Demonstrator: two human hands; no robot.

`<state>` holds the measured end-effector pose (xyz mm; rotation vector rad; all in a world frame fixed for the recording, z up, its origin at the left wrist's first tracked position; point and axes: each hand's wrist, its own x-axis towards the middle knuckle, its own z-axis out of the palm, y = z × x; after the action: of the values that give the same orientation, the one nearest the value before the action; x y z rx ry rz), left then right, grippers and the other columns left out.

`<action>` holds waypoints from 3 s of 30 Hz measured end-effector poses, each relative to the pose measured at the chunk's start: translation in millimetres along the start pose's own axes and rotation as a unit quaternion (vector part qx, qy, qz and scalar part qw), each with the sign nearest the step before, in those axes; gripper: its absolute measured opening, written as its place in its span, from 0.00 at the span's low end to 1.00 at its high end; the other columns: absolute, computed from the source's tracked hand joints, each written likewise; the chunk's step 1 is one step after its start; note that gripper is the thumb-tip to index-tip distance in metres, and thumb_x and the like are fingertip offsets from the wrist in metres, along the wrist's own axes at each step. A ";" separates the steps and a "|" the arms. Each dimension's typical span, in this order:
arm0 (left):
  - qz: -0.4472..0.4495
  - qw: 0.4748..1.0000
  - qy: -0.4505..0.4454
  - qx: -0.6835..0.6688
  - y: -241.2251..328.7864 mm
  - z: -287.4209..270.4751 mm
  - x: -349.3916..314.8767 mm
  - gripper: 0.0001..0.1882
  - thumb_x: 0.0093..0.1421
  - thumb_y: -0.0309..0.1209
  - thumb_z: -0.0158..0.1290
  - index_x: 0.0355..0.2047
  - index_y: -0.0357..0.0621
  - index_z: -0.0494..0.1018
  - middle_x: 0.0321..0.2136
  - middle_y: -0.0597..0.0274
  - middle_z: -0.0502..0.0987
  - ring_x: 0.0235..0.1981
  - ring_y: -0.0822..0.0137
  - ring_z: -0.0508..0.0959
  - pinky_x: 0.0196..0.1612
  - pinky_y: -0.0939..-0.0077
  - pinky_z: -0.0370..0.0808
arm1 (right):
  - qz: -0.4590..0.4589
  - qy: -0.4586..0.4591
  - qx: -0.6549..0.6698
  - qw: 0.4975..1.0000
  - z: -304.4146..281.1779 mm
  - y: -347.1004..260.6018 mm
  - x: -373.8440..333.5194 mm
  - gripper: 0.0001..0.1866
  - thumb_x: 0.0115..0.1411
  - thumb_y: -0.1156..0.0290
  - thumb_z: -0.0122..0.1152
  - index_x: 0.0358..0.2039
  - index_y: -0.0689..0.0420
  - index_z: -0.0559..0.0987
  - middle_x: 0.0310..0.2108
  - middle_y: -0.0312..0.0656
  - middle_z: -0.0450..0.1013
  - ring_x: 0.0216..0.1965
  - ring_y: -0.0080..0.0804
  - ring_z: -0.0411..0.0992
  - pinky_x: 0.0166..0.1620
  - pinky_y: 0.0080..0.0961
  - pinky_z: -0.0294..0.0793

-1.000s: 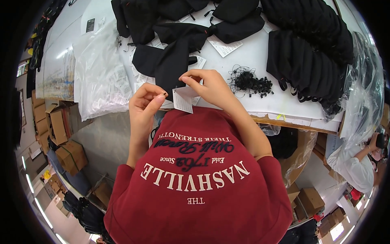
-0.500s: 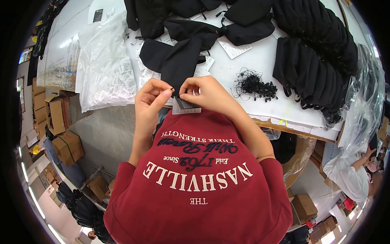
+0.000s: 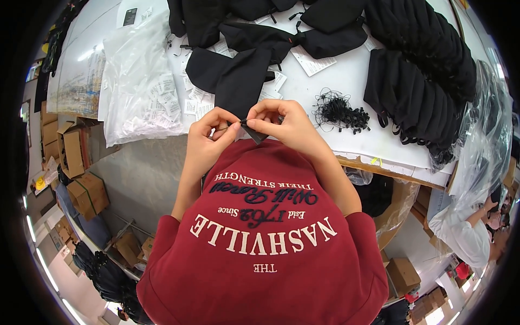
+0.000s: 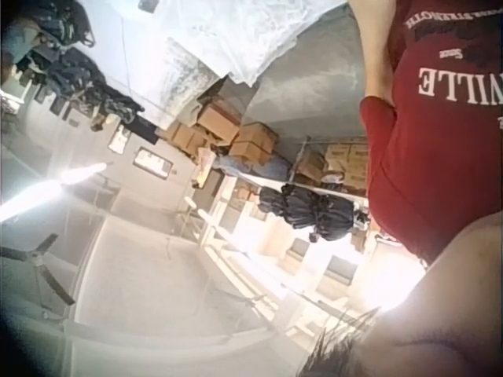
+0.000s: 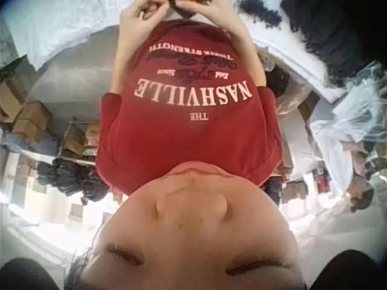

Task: The recorder is inspecting, tagging, and organizing a series of small black pouches at a workshop workstation.

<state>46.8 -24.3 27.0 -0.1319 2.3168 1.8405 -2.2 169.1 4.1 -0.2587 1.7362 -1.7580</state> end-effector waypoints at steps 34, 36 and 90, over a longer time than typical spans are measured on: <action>0.115 0.980 -0.088 0.136 8.8 3.2 2.1 0.05 0.49 0.21 0.58 0.26 0.36 0.73 0.14 0.66 0.61 0.14 0.77 0.57 0.19 0.79 0.54 | -0.110 -0.004 -0.157 0.981 -1.2 -9.3 -20.3 0.05 0.53 0.81 0.58 0.31 0.64 0.74 0.27 0.42 0.73 0.27 0.31 0.72 0.34 0.24 0.71; 0.112 0.980 -0.085 0.143 10.1 3.9 1.7 0.05 0.49 0.23 0.58 0.26 0.38 0.72 0.14 0.65 0.60 0.16 0.72 0.60 0.21 0.75 0.58 | -0.102 0.014 -0.173 0.980 0.3 -11.1 -22.3 0.05 0.53 0.80 0.58 0.31 0.64 0.74 0.27 0.42 0.73 0.27 0.31 0.72 0.34 0.24 0.71; 0.469 0.829 -0.029 0.305 -8.1 6.8 33.2 0.15 0.39 0.25 0.61 0.31 0.48 0.77 0.31 0.71 0.76 0.36 0.66 0.73 0.43 0.70 0.65 | -0.145 0.085 -0.278 0.946 -17.9 -42.9 -36.9 0.06 0.55 0.72 0.59 0.28 0.62 0.73 0.20 0.38 0.67 0.20 0.21 0.65 0.25 0.20 0.64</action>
<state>16.3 -18.2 11.3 1.3302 3.0354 1.1341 3.3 201.0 53.8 -0.6478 2.4045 -1.4699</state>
